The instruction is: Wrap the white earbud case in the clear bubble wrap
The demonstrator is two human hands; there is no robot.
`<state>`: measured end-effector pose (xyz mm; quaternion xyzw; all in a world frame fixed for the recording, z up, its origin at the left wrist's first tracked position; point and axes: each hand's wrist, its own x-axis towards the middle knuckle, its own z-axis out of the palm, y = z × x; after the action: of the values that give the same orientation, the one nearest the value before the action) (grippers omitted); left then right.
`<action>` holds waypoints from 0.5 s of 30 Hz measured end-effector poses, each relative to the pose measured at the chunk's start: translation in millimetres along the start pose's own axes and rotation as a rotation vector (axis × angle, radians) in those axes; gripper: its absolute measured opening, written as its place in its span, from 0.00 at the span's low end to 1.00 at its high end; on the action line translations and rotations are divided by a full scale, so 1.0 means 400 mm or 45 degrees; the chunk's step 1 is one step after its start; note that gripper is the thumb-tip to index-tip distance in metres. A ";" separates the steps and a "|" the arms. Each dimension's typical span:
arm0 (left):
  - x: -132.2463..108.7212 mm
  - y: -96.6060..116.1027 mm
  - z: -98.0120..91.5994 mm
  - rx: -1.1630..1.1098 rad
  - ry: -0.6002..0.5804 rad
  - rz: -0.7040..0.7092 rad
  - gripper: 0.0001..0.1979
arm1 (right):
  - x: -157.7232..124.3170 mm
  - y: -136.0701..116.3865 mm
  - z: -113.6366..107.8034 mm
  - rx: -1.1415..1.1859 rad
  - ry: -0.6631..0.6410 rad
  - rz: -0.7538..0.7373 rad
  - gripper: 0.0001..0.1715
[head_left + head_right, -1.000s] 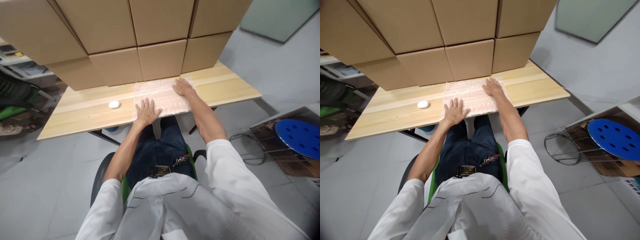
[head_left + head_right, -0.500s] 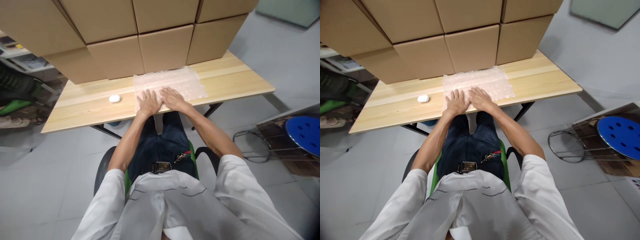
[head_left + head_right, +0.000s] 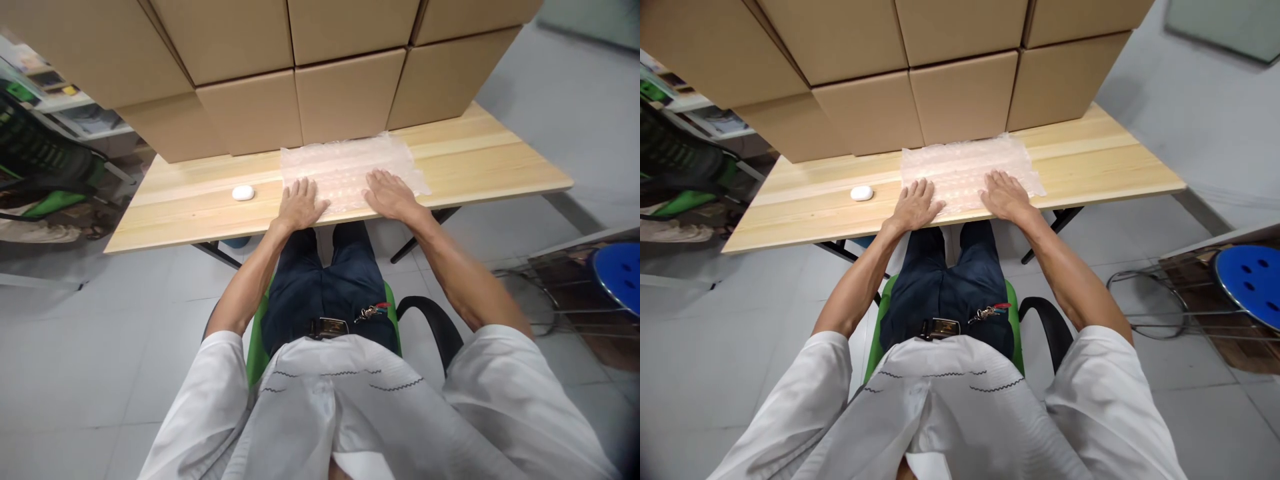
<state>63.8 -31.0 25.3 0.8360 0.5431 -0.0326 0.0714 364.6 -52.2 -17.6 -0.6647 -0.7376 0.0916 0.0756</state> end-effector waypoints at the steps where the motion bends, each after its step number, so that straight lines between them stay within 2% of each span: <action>1: 0.002 -0.007 0.003 0.000 -0.005 0.018 0.46 | -0.002 -0.002 0.002 0.009 0.010 0.010 0.54; 4: 0.010 -0.026 0.016 0.006 -0.003 0.059 0.45 | -0.008 -0.059 0.017 0.068 0.081 -0.063 0.55; 8: 0.023 -0.044 0.031 0.044 0.013 0.097 0.44 | -0.009 -0.223 0.056 0.251 0.076 -0.345 0.56; 10: 0.027 -0.049 0.035 0.059 -0.008 0.097 0.42 | -0.007 -0.286 0.071 0.302 0.081 -0.383 0.60; 12: 0.028 -0.052 0.036 0.061 -0.015 0.090 0.42 | -0.008 -0.307 0.081 0.304 0.100 -0.393 0.62; 15: 0.023 -0.053 0.037 0.050 0.013 0.103 0.43 | -0.018 -0.277 0.089 0.246 0.131 -0.416 0.59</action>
<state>48.7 -16.5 7.7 0.8586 0.5085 -0.0361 0.0535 250.0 -71.8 -26.1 -0.5298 -0.8185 0.1145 0.1904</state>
